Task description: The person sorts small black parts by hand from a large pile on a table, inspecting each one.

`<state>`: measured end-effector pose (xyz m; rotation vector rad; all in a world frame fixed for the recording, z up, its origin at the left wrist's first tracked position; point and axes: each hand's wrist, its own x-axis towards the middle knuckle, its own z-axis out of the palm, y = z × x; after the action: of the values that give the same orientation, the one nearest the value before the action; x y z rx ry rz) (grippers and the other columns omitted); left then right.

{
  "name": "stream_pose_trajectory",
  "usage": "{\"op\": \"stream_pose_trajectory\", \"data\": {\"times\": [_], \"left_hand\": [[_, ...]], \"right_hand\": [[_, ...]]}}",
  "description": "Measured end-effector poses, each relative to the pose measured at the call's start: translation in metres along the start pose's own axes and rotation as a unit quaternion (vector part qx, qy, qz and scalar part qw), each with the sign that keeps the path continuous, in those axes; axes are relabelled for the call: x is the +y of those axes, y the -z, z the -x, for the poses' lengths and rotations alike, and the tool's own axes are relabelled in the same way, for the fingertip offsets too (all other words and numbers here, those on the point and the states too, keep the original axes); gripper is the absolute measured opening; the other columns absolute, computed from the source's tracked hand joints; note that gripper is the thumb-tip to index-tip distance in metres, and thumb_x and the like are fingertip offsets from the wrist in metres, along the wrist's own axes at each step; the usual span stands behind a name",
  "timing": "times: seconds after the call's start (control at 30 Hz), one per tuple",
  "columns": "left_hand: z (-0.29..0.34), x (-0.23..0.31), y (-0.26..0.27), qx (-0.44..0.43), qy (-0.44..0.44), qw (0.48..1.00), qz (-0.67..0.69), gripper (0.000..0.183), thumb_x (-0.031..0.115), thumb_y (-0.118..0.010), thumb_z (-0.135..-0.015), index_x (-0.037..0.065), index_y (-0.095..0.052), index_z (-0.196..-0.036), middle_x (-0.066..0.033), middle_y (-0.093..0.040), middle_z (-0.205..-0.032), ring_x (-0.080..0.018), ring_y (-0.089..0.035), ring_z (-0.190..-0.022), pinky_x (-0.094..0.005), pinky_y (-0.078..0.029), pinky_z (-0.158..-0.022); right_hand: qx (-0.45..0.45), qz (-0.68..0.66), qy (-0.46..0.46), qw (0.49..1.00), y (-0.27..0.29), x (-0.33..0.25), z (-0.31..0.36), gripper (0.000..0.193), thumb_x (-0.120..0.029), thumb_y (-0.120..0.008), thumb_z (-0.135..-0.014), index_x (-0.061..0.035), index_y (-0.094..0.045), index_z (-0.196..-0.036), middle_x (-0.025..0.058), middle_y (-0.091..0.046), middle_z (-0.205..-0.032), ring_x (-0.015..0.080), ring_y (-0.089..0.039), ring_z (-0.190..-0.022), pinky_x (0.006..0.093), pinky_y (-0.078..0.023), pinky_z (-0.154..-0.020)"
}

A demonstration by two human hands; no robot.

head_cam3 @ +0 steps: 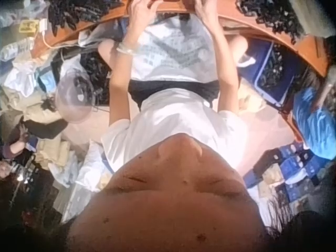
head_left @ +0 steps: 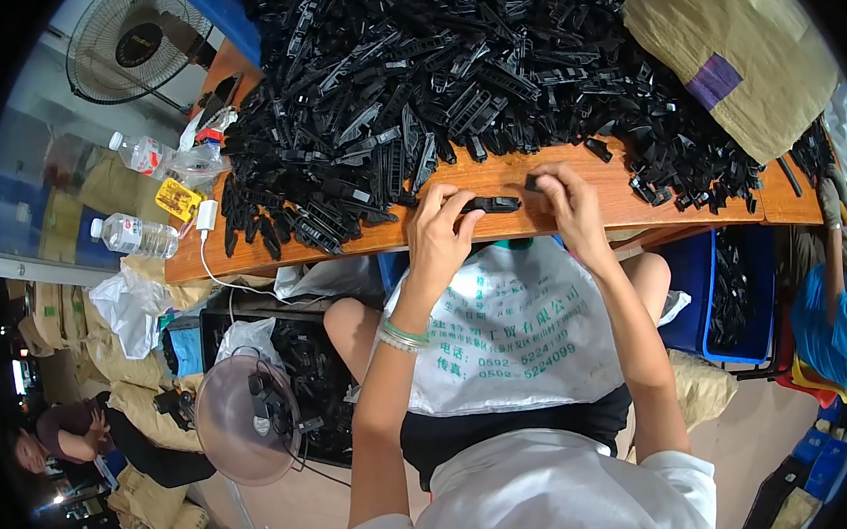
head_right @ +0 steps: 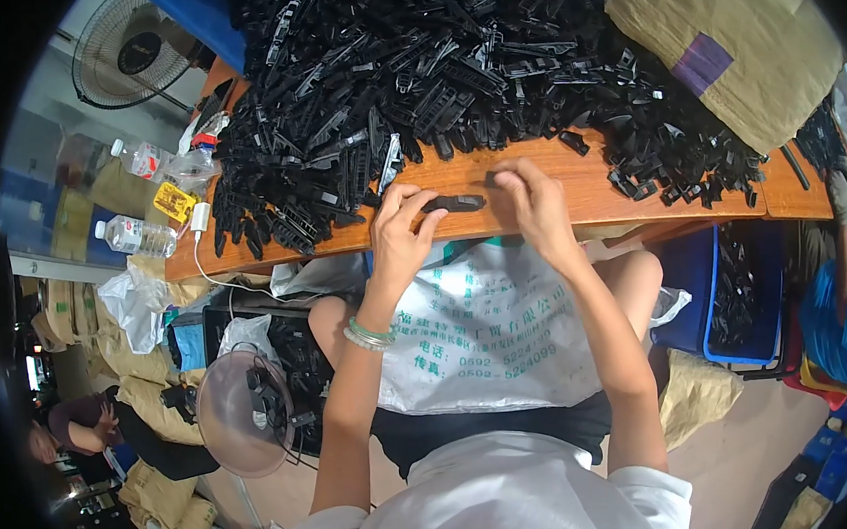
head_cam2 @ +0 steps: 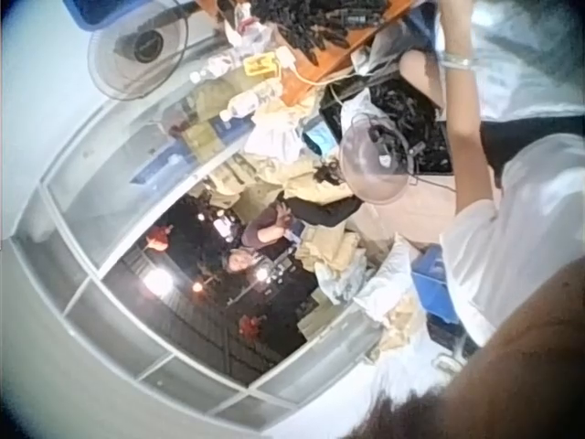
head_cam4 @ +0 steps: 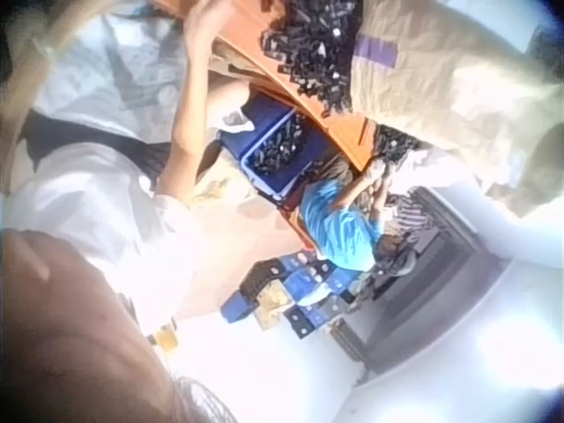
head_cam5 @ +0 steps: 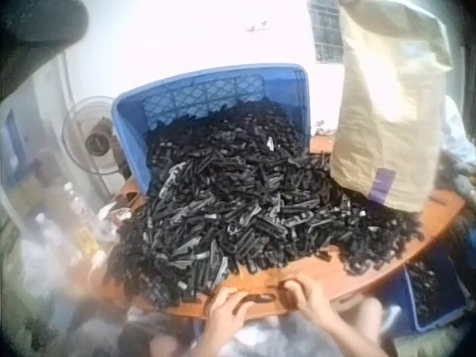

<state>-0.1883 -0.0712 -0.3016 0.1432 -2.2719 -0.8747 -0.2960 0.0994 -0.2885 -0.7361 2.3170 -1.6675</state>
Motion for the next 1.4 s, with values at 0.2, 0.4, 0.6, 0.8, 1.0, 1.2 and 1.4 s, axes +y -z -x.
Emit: {"op": "stream_pose_trajectory", "data": {"times": [0.2, 0.4, 0.6, 0.8, 1.0, 1.2, 1.4], "left_hand": [[-0.003, -0.004, 0.003, -0.066, 0.04, 0.996, 0.043, 0.021, 0.001, -0.071, -0.075, -0.003, -0.065, -0.094, -0.012, -0.057, -0.091, -0.0264, -0.06, -0.079, -0.0336, -0.048, -0.068], [-0.01, 0.001, 0.006, -0.1, 0.036, 0.992, 0.063, 0.018, 0.002, -0.069, -0.075, -0.001, -0.062, -0.091, -0.0121, -0.057, -0.089, -0.0316, -0.058, -0.082, -0.0389, -0.047, -0.071], [-0.008, -0.003, 0.005, -0.091, -0.044, 0.994, 0.047, 0.021, 0.002, -0.07, -0.076, -0.003, -0.064, -0.095, -0.0112, -0.058, -0.09, -0.0261, -0.058, -0.072, -0.0319, -0.047, -0.062], [-0.028, -0.006, 0.02, 0.022, -0.045, 0.99, -0.129, 0.02, 0.014, -0.069, -0.08, -0.002, -0.061, -0.088, -0.0115, -0.054, -0.087, -0.029, -0.059, -0.07, -0.0385, -0.049, -0.057], [-0.041, -0.013, 0.013, -0.017, -0.028, 0.939, -0.343, 0.021, 0.014, -0.068, -0.077, -0.002, -0.055, -0.084, -0.0129, -0.048, -0.089, -0.0292, -0.055, -0.084, -0.0367, -0.049, -0.066], [-0.028, -0.015, 0.012, 0.008, -0.068, 0.946, -0.318, 0.017, 0.011, -0.066, -0.078, -0.001, -0.056, -0.086, -0.0117, -0.05, -0.087, -0.0282, -0.052, -0.085, -0.0368, -0.047, -0.069], [-0.025, -0.019, 0.013, 0.045, -0.162, 0.957, -0.238, 0.018, 0.008, -0.064, -0.08, -0.002, -0.058, -0.094, -0.0133, -0.059, -0.094, -0.0282, -0.052, -0.086, -0.0388, -0.044, -0.073]], "right_hand": [[-0.068, 0.065, 0.093, 0.991, 0.0, -0.01, 0.002, 0.026, -0.007, -0.069, -0.079, 0.0044, -0.067, -0.103, 0.0099, -0.056, -0.075, 0.0196, -0.051, -0.072, 0.0313, -0.042, -0.069], [-0.06, 0.091, 0.135, 0.985, -0.004, -0.008, 0.0, 0.025, -0.006, -0.072, -0.075, 0.0036, -0.069, -0.098, 0.0089, -0.058, -0.083, 0.0218, -0.051, -0.083, 0.0314, -0.041, -0.076], [-0.08, 0.023, 0.076, 0.994, -0.012, -0.01, 0.003, 0.021, -0.005, -0.07, -0.073, 0.002, -0.07, -0.093, 0.0108, -0.059, -0.088, 0.0292, -0.058, -0.08, 0.0361, -0.046, -0.074], [0.006, 0.102, 0.162, 0.981, 0.021, 0.004, 0.012, 0.007, 0.001, -0.065, -0.075, 0.0045, -0.065, -0.082, 0.0131, -0.059, -0.09, 0.0322, -0.06, -0.081, 0.0383, -0.047, -0.075], [0.245, 0.457, 0.189, 0.834, 0.048, 0.021, -0.025, 0.026, -0.007, -0.065, -0.075, -0.0059, -0.063, -0.101, 0.007, -0.058, -0.1, 0.0252, -0.052, -0.093, 0.0366, -0.039, -0.076], [0.193, 0.471, 0.177, 0.843, 0.041, 0.026, -0.022, 0.012, -0.005, -0.062, -0.078, -0.0032, -0.063, -0.09, 0.0072, -0.057, -0.1, 0.0262, -0.051, -0.094, 0.0377, -0.04, -0.079], [0.169, 0.441, 0.202, 0.858, 0.031, 0.027, -0.014, 0.013, -0.003, -0.062, -0.079, -0.0017, -0.061, -0.092, 0.0106, -0.056, -0.1, 0.0296, -0.053, -0.089, 0.0384, -0.042, -0.075]]}}
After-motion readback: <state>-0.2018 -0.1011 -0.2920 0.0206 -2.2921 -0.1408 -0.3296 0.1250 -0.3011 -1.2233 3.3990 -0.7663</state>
